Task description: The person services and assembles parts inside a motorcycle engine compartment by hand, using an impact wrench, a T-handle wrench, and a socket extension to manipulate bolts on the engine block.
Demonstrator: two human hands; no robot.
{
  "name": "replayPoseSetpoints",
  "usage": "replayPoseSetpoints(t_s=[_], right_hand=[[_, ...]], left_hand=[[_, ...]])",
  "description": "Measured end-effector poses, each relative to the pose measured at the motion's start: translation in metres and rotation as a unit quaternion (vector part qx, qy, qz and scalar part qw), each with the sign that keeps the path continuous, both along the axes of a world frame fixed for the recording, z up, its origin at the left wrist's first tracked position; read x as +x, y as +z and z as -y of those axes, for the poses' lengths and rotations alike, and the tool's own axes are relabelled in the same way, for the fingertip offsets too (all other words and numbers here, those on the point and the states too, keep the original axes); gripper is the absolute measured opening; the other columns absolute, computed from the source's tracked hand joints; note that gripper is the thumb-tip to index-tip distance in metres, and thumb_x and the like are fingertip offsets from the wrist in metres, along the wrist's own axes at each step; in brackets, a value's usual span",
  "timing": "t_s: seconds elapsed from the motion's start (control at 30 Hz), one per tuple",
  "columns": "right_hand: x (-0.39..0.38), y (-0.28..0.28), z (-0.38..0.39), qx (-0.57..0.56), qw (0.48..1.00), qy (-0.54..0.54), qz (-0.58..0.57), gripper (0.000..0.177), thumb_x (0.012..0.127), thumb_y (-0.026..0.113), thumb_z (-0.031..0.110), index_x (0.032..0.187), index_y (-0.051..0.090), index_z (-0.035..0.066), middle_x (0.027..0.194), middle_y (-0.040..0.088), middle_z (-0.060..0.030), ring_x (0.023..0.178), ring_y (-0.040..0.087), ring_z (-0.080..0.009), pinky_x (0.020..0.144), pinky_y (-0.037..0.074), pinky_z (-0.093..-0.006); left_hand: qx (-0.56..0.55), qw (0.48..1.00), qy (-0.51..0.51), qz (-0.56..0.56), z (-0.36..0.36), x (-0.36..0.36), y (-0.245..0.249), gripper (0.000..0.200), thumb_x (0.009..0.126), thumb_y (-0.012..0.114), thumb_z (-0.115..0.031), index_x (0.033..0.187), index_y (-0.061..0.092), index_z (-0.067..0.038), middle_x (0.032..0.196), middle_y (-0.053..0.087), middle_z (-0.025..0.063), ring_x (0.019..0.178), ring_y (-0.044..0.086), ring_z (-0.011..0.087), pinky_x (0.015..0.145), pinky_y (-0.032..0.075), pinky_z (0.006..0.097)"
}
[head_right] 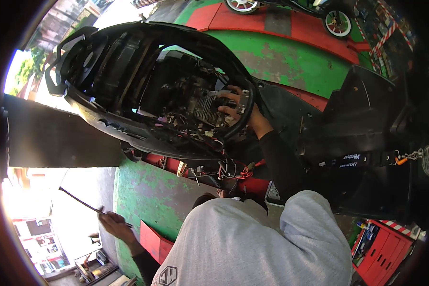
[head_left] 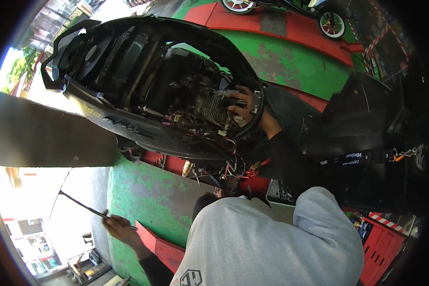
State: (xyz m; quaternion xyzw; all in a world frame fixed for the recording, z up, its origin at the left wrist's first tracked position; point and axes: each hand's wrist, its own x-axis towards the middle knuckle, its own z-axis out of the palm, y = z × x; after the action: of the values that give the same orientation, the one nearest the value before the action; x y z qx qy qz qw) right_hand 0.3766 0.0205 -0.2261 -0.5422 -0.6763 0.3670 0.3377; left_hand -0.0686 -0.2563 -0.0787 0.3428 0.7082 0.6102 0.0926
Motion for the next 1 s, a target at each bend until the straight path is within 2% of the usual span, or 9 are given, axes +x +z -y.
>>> replayPoseSetpoints(t_s=[0.13, 0.27, 0.33, 0.43, 0.6, 0.7, 0.77, 0.93, 1.0], right_hand=[[-0.001, -0.016, -0.003, 0.024, 0.999, -0.018, 0.037, 0.055, 0.076, 0.081, 0.044, 0.124, 0.068, 0.022, 0.150, 0.042, -0.0109, 0.133, 0.047, -0.0354, 0.109, 0.042, -0.0477], [-0.006, -0.024, 0.011, 0.197, 0.971, -0.116, 0.071, 0.052, 0.082, 0.079, 0.034, 0.126, 0.064, 0.011, 0.139, 0.052, -0.0182, 0.128, 0.052, -0.0317, 0.107, 0.041, -0.0414], [-0.004, -0.024, 0.032, 0.160, 0.969, -0.183, -0.048, 0.044, 0.088, 0.075, 0.025, 0.124, 0.063, 0.002, 0.134, 0.056, -0.0163, 0.121, 0.057, -0.0250, 0.099, 0.045, -0.0362], [0.007, -0.025, 0.089, 0.047, 0.943, -0.304, -0.127, 0.030, 0.098, 0.063, 0.023, 0.116, 0.064, -0.002, 0.109, 0.064, -0.0088, 0.099, 0.061, -0.0166, 0.087, 0.047, -0.0299], [0.013, 0.001, 0.220, -0.124, 0.886, -0.433, -0.106, 0.045, 0.100, 0.056, 0.043, 0.093, 0.068, 0.001, 0.085, 0.062, -0.0026, 0.075, 0.054, -0.0112, 0.070, 0.041, -0.0273], [0.001, 0.014, 0.283, -0.215, 0.843, -0.481, -0.106, 0.050, 0.098, 0.055, 0.052, 0.094, 0.068, 0.004, 0.084, 0.062, -0.0036, 0.078, 0.058, -0.0141, 0.076, 0.046, -0.0310], [-0.025, 0.027, 0.307, -0.264, 0.741, -0.508, -0.351, 0.047, 0.099, 0.051, 0.048, 0.105, 0.066, 0.004, 0.093, 0.065, -0.0068, 0.090, 0.064, -0.0199, 0.088, 0.049, -0.0365], [-0.075, 0.068, 0.318, -0.217, 0.687, -0.411, -0.559, 0.057, 0.087, 0.055, 0.027, 0.137, 0.046, 0.002, 0.132, 0.058, -0.0140, 0.121, 0.057, -0.0287, 0.102, 0.046, -0.0435], [-0.088, 0.085, 0.312, -0.204, 0.738, -0.308, -0.564, 0.065, 0.083, 0.059, 0.025, 0.142, 0.041, 0.001, 0.137, 0.053, -0.0153, 0.125, 0.054, -0.0316, 0.106, 0.044, -0.0459]], left_hand=[[-0.181, 0.982, 0.040, 0.030, 0.087, -0.045, -0.133, 0.027, 0.107, 0.044, -0.022, 0.122, 0.059, -0.006, 0.069, 0.035, -0.0089, 0.060, 0.032, 0.0013, 0.051, 0.028, 0.0208], [-0.267, 0.953, -0.081, 0.119, 0.084, -0.047, -0.213, 0.025, 0.103, 0.050, -0.011, 0.122, 0.060, 0.002, 0.074, 0.045, -0.0069, 0.063, 0.038, 0.0033, 0.055, 0.032, 0.0207], [-0.291, 0.943, -0.118, 0.112, 0.051, -0.047, -0.260, 0.028, 0.101, 0.054, -0.013, 0.123, 0.060, 0.004, 0.075, 0.049, -0.0045, 0.066, 0.043, 0.0041, 0.057, 0.037, 0.0218], [-0.346, 0.924, -0.151, -0.066, -0.007, -0.048, -0.320, 0.035, 0.099, 0.053, -0.015, 0.130, 0.056, 0.002, 0.102, 0.069, 0.0190, 0.093, 0.068, 0.0322, 0.081, 0.052, 0.0394], [-0.344, 0.906, -0.234, -0.075, -0.101, -0.045, -0.406, 0.038, 0.098, 0.049, -0.015, 0.133, 0.053, 0.001, 0.119, 0.063, 0.0266, 0.112, 0.059, 0.0422, 0.093, 0.047, 0.0479], [-0.405, 0.875, -0.251, -0.092, -0.129, -0.041, -0.434, 0.040, 0.095, 0.046, -0.011, 0.133, 0.052, 0.001, 0.110, 0.063, 0.0267, 0.102, 0.060, 0.0429, 0.089, 0.048, 0.0499], [-0.382, 0.879, -0.263, -0.108, -0.135, -0.042, -0.459, 0.041, 0.094, 0.046, -0.010, 0.133, 0.051, 0.001, 0.110, 0.063, 0.0263, 0.103, 0.060, 0.0425, 0.089, 0.047, 0.0502], [-0.441, 0.843, -0.248, -0.181, -0.123, -0.034, -0.432, 0.041, 0.090, 0.051, -0.006, 0.131, 0.054, -0.001, 0.108, 0.062, 0.0230, 0.104, 0.059, 0.0393, 0.088, 0.047, 0.0496], [-0.239, 0.897, -0.339, -0.150, -0.112, -0.037, -0.375, 0.034, 0.088, 0.052, -0.001, 0.121, 0.060, -0.001, 0.102, 0.061, 0.0204, 0.095, 0.059, 0.0376, 0.082, 0.048, 0.0467]])
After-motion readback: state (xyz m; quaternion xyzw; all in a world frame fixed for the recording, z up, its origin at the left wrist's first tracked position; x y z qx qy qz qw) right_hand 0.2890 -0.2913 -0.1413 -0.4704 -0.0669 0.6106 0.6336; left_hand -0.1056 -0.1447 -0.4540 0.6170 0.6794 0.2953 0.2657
